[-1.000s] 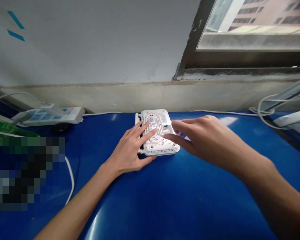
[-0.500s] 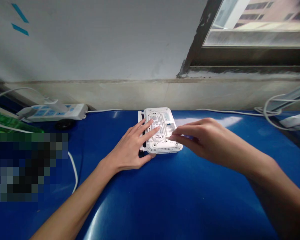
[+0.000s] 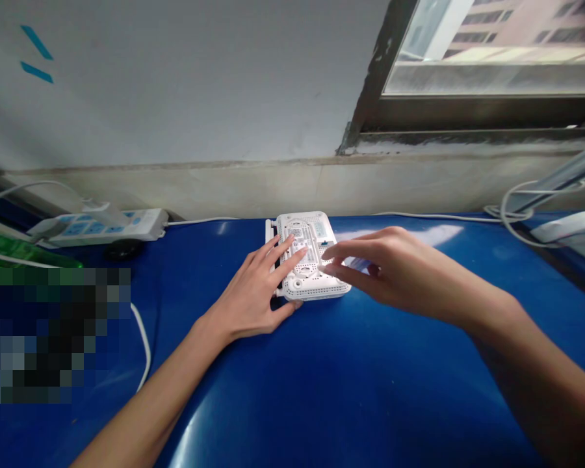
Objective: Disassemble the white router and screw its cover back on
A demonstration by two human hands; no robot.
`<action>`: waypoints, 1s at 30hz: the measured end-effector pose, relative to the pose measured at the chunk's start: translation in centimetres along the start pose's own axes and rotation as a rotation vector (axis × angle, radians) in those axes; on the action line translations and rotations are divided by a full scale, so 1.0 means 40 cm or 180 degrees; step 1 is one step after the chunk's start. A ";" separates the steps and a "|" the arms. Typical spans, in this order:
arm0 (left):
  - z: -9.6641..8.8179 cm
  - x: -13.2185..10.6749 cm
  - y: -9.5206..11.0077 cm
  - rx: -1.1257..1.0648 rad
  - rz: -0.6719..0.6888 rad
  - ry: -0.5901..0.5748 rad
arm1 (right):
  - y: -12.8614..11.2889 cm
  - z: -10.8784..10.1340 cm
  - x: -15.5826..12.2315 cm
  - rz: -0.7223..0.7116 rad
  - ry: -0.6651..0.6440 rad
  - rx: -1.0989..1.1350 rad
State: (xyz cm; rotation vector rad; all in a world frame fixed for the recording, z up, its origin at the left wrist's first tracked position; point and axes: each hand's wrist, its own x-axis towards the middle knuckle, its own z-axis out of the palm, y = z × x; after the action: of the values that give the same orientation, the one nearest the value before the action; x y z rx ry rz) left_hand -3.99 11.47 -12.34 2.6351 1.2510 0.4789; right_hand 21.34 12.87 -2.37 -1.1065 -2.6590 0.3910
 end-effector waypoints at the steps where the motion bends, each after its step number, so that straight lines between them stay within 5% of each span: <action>1: 0.002 0.002 -0.001 -0.0011 -0.0002 0.0052 | 0.002 0.003 0.001 0.0012 0.0018 -0.0014; 11: 0.010 0.004 0.010 0.0070 -0.0065 0.0194 | 0.013 -0.008 -0.013 -0.0322 0.0036 0.0314; 30: 0.015 0.005 0.013 0.0215 -0.0036 0.0200 | 0.034 0.001 0.005 -0.0043 0.0151 0.0382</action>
State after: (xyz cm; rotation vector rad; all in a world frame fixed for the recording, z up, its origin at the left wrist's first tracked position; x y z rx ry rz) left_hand -3.27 11.26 -12.71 2.6865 1.3225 0.5306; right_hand 22.11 13.94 -2.83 -1.0481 -2.5638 0.5080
